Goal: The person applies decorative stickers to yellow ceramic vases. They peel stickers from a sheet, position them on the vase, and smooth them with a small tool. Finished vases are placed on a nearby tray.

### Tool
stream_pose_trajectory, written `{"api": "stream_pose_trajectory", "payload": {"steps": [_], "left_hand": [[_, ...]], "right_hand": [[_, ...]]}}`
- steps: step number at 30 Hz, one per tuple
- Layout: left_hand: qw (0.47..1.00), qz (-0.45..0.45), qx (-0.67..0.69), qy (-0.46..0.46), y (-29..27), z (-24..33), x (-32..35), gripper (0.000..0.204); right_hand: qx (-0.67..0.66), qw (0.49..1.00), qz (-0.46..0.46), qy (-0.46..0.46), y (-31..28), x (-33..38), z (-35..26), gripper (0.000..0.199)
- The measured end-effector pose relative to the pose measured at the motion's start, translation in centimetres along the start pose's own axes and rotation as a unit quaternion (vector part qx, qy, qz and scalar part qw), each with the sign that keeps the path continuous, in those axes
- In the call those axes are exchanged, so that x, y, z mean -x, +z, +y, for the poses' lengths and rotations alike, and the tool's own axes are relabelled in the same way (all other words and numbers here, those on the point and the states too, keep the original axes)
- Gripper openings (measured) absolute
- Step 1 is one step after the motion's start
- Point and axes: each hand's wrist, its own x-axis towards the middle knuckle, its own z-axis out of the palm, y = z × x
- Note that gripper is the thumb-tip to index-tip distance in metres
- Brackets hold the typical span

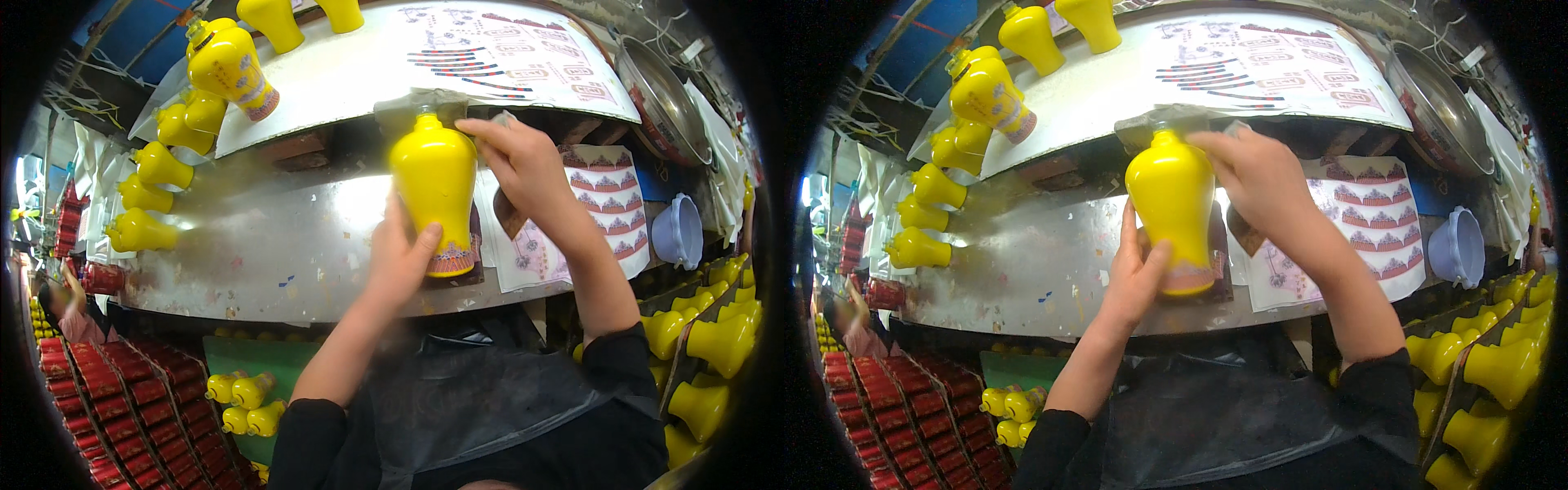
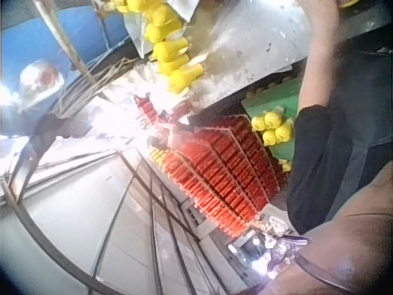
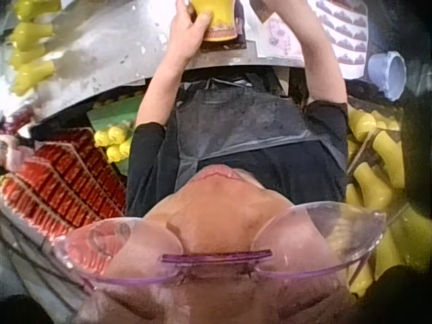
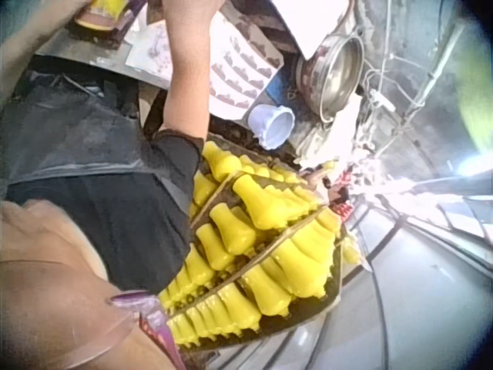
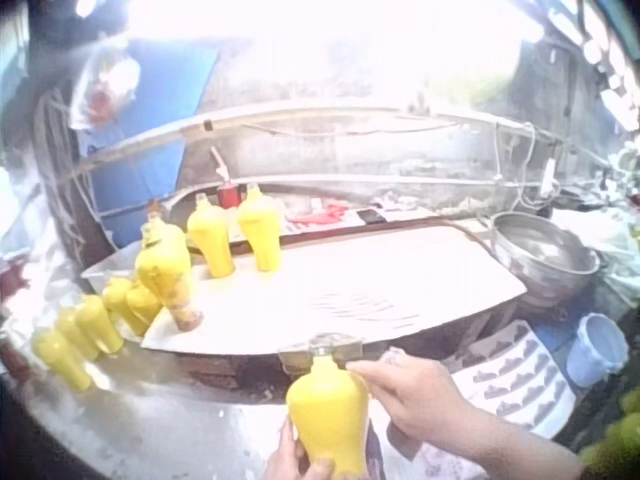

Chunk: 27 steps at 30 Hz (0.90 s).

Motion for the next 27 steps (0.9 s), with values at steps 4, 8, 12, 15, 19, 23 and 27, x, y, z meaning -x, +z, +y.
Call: {"api": "stream_pose_trajectory", "payload": {"steps": [4, 8, 12, 15, 19, 23, 27], "left_hand": [[1.000, -0.012, 0.003, 0.004, -0.1, 0.0, -0.2, 0.079], [0.999, -0.004, -0.006, 0.044, -0.2, 0.0, -0.5, 0.079], [0.999, -0.011, -0.011, 0.042, -0.1, -0.5, -0.6, 0.077], [0.990, -0.042, 0.136, -0.007, 0.0, -1.5, -0.3, 0.075], [0.997, -0.038, 0.064, -0.002, -0.9, -2.8, 0.8, 0.066], [0.999, -0.012, 0.034, 0.010, -1.1, -3.2, 2.7, 0.064], [0.995, 0.012, 0.100, 0.000, 0.1, -3.2, 3.7, 0.069]], "right_hand": [[0.094, 0.992, -0.056, -0.061, 0.5, -3.4, 0.6, 0.034], [0.167, 0.976, -0.111, -0.085, 0.7, -4.3, 0.6, 0.041], [0.182, 0.976, -0.099, -0.074, 0.9, -3.7, 1.2, 0.042], [0.095, 0.993, -0.060, -0.049, 0.8, -1.9, 1.9, 0.036], [-0.055, 0.988, -0.076, 0.122, 0.6, 3.0, 1.4, 0.043], [-0.210, 0.916, -0.180, 0.292, 1.4, 8.2, -1.1, 0.070], [-0.347, 0.862, -0.199, 0.313, 1.2, 9.8, -2.6, 0.073]]}}
